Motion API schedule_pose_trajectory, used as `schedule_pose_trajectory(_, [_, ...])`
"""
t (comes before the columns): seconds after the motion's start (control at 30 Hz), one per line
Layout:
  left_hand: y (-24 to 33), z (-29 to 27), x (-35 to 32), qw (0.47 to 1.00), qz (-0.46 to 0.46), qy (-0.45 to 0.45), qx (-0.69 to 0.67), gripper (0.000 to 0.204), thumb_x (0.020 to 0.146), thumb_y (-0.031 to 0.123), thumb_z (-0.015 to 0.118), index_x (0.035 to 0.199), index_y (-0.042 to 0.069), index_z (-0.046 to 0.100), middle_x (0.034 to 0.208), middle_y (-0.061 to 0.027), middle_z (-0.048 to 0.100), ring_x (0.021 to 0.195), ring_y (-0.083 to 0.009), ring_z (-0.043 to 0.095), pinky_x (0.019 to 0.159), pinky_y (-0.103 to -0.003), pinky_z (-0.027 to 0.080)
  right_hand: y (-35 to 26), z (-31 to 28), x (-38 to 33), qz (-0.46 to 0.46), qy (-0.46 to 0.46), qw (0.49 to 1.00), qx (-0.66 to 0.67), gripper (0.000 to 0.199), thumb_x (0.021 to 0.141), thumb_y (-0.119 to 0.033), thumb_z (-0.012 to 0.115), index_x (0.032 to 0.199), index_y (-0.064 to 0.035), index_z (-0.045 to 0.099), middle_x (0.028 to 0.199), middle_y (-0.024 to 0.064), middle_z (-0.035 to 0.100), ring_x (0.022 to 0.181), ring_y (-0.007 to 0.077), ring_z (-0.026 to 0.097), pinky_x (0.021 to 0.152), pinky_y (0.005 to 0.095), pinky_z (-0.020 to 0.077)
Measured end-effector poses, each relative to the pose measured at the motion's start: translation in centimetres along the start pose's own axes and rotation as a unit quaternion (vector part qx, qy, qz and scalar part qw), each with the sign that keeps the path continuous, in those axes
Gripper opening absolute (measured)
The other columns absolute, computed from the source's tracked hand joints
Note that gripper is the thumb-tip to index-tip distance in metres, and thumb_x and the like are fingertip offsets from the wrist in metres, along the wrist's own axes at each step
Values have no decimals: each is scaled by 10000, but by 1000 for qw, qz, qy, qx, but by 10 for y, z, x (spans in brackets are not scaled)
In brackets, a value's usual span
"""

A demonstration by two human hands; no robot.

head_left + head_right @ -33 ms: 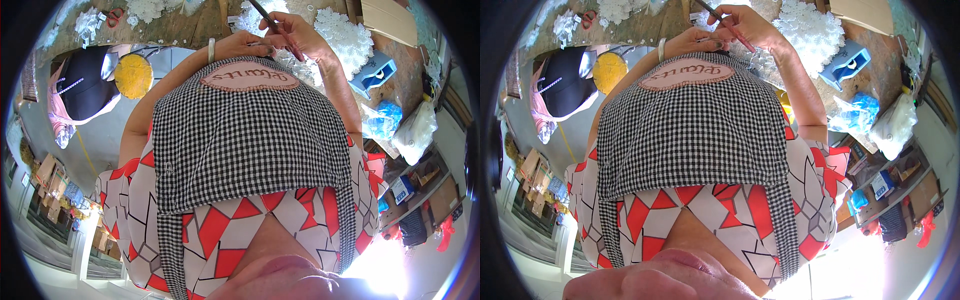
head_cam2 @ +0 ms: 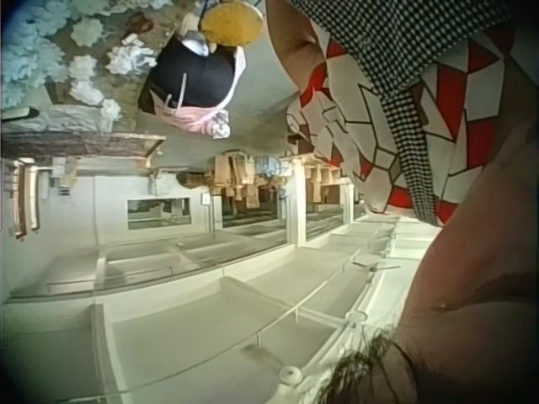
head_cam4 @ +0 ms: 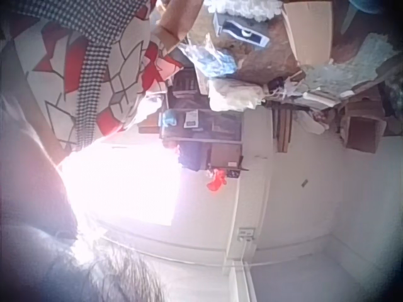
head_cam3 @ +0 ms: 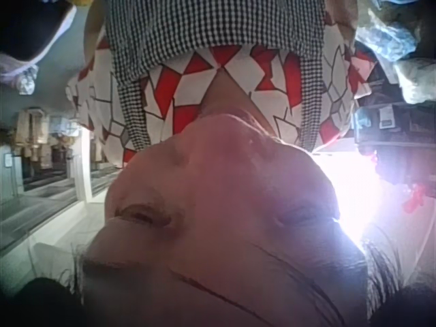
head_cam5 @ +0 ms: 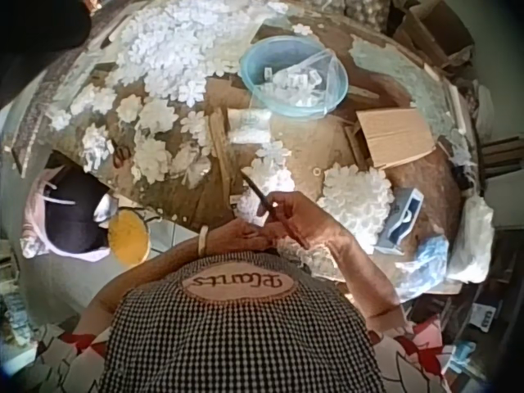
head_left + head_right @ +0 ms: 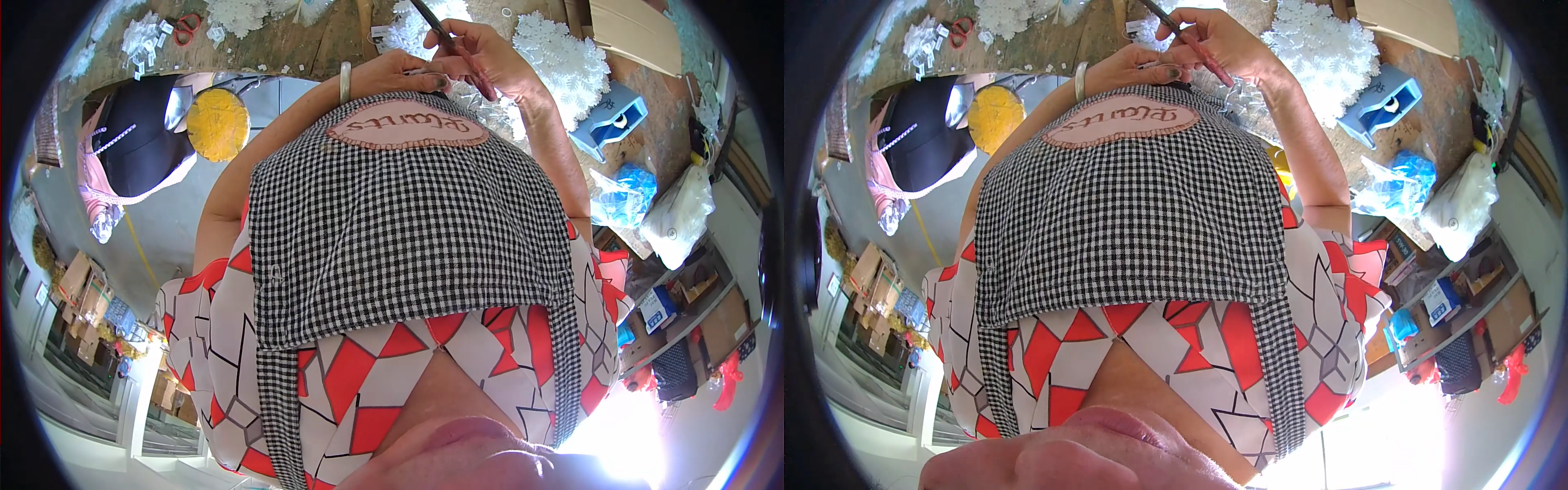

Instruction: Trimming excess plastic from snowflake-shaped decorations using scissors at a manufacturing workbench.

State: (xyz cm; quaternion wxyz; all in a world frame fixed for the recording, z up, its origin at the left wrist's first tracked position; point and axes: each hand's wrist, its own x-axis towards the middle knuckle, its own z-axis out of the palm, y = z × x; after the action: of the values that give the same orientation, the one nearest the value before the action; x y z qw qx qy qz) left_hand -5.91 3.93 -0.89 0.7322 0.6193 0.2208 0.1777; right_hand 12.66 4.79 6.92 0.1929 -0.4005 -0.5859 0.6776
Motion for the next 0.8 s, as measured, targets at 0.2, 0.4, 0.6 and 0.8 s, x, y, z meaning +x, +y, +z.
schedule_pose_trajectory(0.2, [8,0,2,999,31,-20,4,313,869,327,513,1022,79,627,857,-29,628,761,-57,536,694,-230,443,12,-9,0,-27,61,974,216,240,781,-37,613,995,10,514,717,43,562,595,83,546,489,170,424])
schedule_pose_trajectory(0.4, [-4,-1,7,997,57,-29,38,307,867,326,517,1017,84,629,839,-31,634,712,-59,536,638,-228,449,26,-40,-16,-49,213,969,114,250,781,-80,631,991,3,521,684,32,562,572,80,524,481,187,410])
schedule_pose_trajectory(0.6, [-2,1,5,998,51,-14,24,280,852,295,550,1016,84,631,818,-38,634,691,-58,532,608,-222,447,17,-26,-8,-168,92,976,-107,246,740,-110,662,946,-42,545,788,24,590,715,103,576,684,212,484])
schedule_pose_trajectory(0.8, [17,0,6,998,-22,-51,26,276,875,221,514,1062,28,577,979,-42,600,930,-105,530,843,-242,409,-1,2,2,-125,66,977,-161,253,746,-120,663,957,-48,545,823,10,575,771,65,553,689,209,478])
